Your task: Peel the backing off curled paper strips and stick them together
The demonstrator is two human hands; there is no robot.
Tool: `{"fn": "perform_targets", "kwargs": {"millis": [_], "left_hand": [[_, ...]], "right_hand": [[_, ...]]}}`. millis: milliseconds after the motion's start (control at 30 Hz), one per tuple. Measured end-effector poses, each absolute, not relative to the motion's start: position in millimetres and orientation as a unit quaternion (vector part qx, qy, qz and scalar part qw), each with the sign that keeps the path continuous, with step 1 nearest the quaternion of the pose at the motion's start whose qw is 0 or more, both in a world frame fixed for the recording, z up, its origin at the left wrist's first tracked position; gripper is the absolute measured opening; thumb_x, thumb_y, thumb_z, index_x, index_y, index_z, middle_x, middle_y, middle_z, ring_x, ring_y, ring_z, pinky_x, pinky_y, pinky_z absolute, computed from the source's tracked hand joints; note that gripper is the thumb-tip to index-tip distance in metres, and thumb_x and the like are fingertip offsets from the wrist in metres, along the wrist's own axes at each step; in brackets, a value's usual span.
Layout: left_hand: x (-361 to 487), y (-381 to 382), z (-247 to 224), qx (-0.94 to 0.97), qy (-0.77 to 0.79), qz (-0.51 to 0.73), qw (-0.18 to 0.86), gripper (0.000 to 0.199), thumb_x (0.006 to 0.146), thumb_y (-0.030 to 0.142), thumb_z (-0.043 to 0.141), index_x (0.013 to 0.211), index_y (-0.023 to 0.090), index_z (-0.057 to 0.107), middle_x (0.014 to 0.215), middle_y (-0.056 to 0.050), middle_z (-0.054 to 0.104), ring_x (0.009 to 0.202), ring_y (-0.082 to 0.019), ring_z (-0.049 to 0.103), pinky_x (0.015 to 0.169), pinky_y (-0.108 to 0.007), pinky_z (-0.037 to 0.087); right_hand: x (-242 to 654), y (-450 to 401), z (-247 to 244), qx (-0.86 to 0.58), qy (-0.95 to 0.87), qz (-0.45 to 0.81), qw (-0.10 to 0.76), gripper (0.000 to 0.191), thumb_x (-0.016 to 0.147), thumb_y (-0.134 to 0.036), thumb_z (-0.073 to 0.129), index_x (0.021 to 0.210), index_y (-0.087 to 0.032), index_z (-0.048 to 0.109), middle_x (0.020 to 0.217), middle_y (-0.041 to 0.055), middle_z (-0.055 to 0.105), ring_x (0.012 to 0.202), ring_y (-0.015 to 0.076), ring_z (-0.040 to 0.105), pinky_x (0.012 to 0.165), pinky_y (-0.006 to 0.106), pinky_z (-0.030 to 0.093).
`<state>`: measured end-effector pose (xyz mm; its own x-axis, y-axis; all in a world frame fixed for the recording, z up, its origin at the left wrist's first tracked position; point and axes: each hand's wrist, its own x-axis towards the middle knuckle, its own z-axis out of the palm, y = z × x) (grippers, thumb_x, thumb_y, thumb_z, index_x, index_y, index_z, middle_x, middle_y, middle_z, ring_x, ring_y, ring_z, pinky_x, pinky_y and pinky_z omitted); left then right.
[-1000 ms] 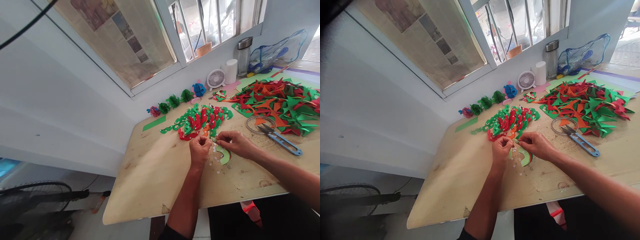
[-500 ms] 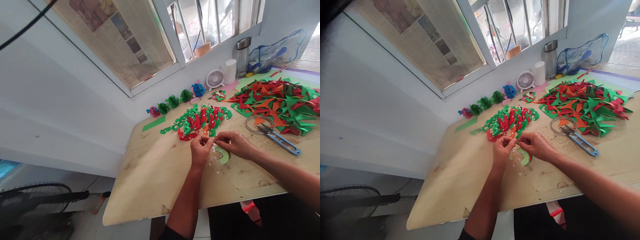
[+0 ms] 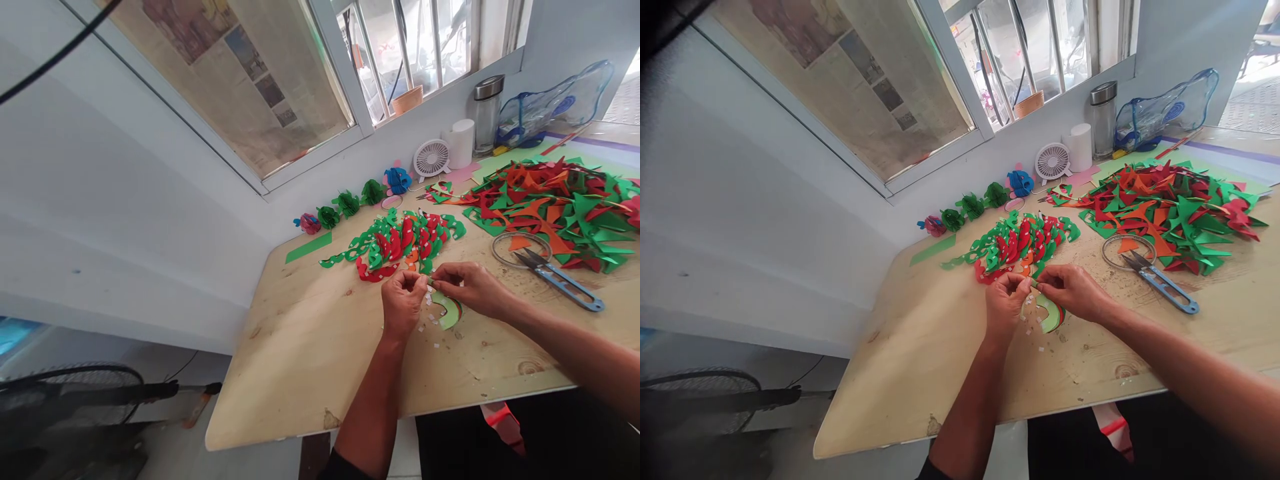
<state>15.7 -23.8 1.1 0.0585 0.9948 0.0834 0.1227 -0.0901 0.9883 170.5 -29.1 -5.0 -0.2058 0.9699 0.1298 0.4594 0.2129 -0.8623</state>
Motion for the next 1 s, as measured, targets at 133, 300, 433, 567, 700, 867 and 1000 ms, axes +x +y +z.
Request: {"fn": "perform_targets", "kwargs": {"millis": [133, 300, 433, 567, 700, 867, 1000], "left_hand": [[13.6, -20.5, -0.5, 0.529, 0.489, 0.498, 0.482, 0.020, 0.067, 0.032, 0.065, 0.064, 0.014, 0.059, 0.057, 0.002, 0.054, 0.051, -0.007, 0.047, 0.052, -0.019, 0.038], [11.1, -18.3, -2.4, 0.520, 0.505, 0.506, 0.468, 0.019, 0.065, 0.031, 0.067, 0.064, 0.014, 0.058, 0.057, 0.002, 0.055, 0.052, -0.008, 0.048, 0.052, -0.019, 0.039], [10.8, -18.1, -4.9, 0.557, 0.500, 0.479, 0.458, 0.017, 0.068, 0.029, 0.066, 0.075, 0.014, 0.063, 0.064, -0.001, 0.061, 0.055, -0.010, 0.053, 0.053, -0.021, 0.042], [11.5, -18.6, -3.9, 0.589, 0.502, 0.450, 0.445, 0.021, 0.076, 0.033, 0.058, 0.073, 0.013, 0.065, 0.056, -0.001, 0.059, 0.052, -0.010, 0.052, 0.054, -0.022, 0.041], [12.9, -19.9, -0.9, 0.592, 0.495, 0.432, 0.467, 0.029, 0.079, 0.038, 0.055, 0.065, 0.013, 0.063, 0.053, 0.000, 0.056, 0.051, -0.010, 0.051, 0.055, -0.022, 0.040], [16.4, -21.9, 1.0, 0.577, 0.470, 0.420, 0.519, 0.022, 0.071, 0.036, 0.065, 0.073, 0.014, 0.066, 0.061, -0.002, 0.062, 0.057, -0.012, 0.056, 0.057, -0.023, 0.043], [18.8, -23.4, 0.9, 0.537, 0.447, 0.402, 0.591, 0.023, 0.066, 0.034, 0.068, 0.074, 0.013, 0.066, 0.059, -0.003, 0.063, 0.055, -0.012, 0.058, 0.055, -0.023, 0.043]], "right_hand": [[171.9, -28.0, -3.1, -0.520, -0.681, 0.365, 0.364, 0.028, 0.079, -0.040, 0.053, 0.069, -0.017, 0.065, 0.058, -0.0006, 0.053, 0.053, 0.0111, 0.041, 0.048, 0.024, 0.033], [173.1, -27.7, 0.2, -0.543, -0.655, 0.370, 0.374, 0.026, 0.077, -0.039, 0.054, 0.070, -0.017, 0.066, 0.054, -0.0019, 0.050, 0.050, 0.0104, 0.040, 0.045, 0.023, 0.031], [174.1, -26.5, 0.2, -0.541, -0.643, 0.375, 0.392, 0.027, 0.077, -0.040, 0.054, 0.070, -0.017, 0.065, 0.054, -0.0019, 0.050, 0.049, 0.0101, 0.039, 0.044, 0.023, 0.030], [174.0, -26.0, -0.1, -0.536, -0.624, 0.400, 0.405, 0.028, 0.077, -0.042, 0.054, 0.073, -0.016, 0.065, 0.057, -0.0010, 0.053, 0.050, 0.0111, 0.043, 0.045, 0.024, 0.031], [174.2, -26.0, -0.5, -0.522, -0.615, 0.421, 0.414, 0.027, 0.078, -0.042, 0.054, 0.075, -0.017, 0.065, 0.059, 0.0001, 0.056, 0.053, 0.0120, 0.046, 0.047, 0.025, 0.033], [174.9, -25.1, -0.4, -0.521, -0.603, 0.432, 0.422, 0.027, 0.077, -0.042, 0.056, 0.076, -0.017, 0.065, 0.062, 0.0013, 0.060, 0.054, 0.0127, 0.049, 0.049, 0.026, 0.036], [174.5, -25.5, 2.5, -0.520, -0.594, 0.436, 0.432, 0.029, 0.076, -0.044, 0.057, 0.076, -0.017, 0.065, 0.064, 0.0024, 0.062, 0.056, 0.0138, 0.051, 0.051, 0.026, 0.038]]}}
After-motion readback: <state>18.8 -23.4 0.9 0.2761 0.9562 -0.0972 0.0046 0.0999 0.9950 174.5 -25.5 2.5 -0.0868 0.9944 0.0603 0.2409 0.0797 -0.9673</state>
